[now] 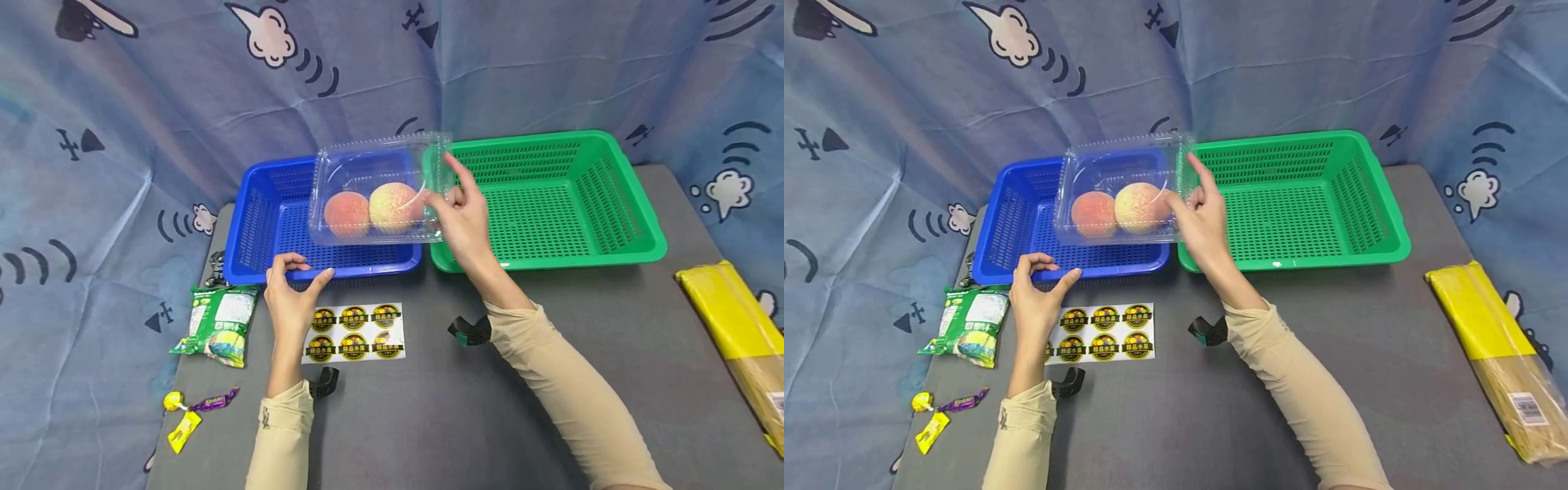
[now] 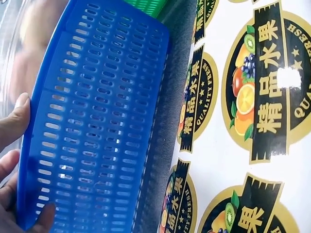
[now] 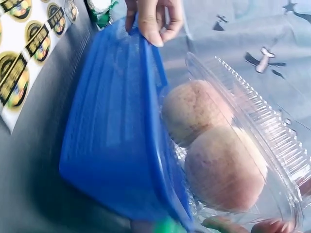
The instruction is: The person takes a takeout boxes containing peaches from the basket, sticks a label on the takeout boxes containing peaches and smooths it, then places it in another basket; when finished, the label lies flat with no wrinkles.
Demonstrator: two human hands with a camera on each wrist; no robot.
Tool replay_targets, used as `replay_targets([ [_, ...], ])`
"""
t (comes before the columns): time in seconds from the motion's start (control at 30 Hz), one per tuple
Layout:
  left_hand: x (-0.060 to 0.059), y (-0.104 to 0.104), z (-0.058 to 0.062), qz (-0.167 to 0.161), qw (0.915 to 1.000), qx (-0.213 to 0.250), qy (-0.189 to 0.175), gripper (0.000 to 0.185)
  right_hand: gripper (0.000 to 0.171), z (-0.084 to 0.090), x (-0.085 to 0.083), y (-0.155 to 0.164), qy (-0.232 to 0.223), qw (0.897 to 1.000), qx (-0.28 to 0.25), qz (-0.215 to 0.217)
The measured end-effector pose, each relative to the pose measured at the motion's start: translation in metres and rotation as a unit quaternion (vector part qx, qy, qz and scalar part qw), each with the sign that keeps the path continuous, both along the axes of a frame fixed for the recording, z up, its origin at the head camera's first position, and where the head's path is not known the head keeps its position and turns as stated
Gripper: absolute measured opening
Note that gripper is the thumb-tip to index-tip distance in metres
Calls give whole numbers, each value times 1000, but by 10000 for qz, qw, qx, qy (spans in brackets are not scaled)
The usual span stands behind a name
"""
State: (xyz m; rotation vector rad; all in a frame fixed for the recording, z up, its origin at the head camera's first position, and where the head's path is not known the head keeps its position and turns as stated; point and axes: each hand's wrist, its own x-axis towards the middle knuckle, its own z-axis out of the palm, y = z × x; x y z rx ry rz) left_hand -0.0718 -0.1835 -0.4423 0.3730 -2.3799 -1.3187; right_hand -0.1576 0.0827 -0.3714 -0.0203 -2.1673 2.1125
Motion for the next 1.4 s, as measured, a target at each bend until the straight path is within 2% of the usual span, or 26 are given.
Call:
replay_targets([
  [0.13, 0, 0, 1, -45, 10000, -53, 44, 50, 66, 8, 18, 38, -127, 9994, -333, -33],
  [0.3, 2, 0, 0, -70, 9999, -111, 42, 50, 66, 18, 43, 76, -240, 9922, -1221, 29],
  [0.4, 3, 0, 0, -111, 9999, -96, 51, 49, 66, 20, 59, 93, -295, 9887, -1469, 56],
  [0.5, 5, 0, -1, -145, 9998, -77, 93, 49, 66, 20, 72, 107, -333, 9884, -1483, 73],
  [0.8, 4, 0, -3, -242, 9996, -109, 139, 48, 62, 8, 113, 139, -144, 9846, -1740, 41],
  [1.13, 4, 1, -3, -263, 9996, -71, 118, 50, 68, -14, 161, 176, -380, 9814, -1833, 427],
  [1.4, 5, 1, -4, -265, 9995, -60, 135, 50, 68, -36, 186, 193, -586, 9772, -1950, 607],
])
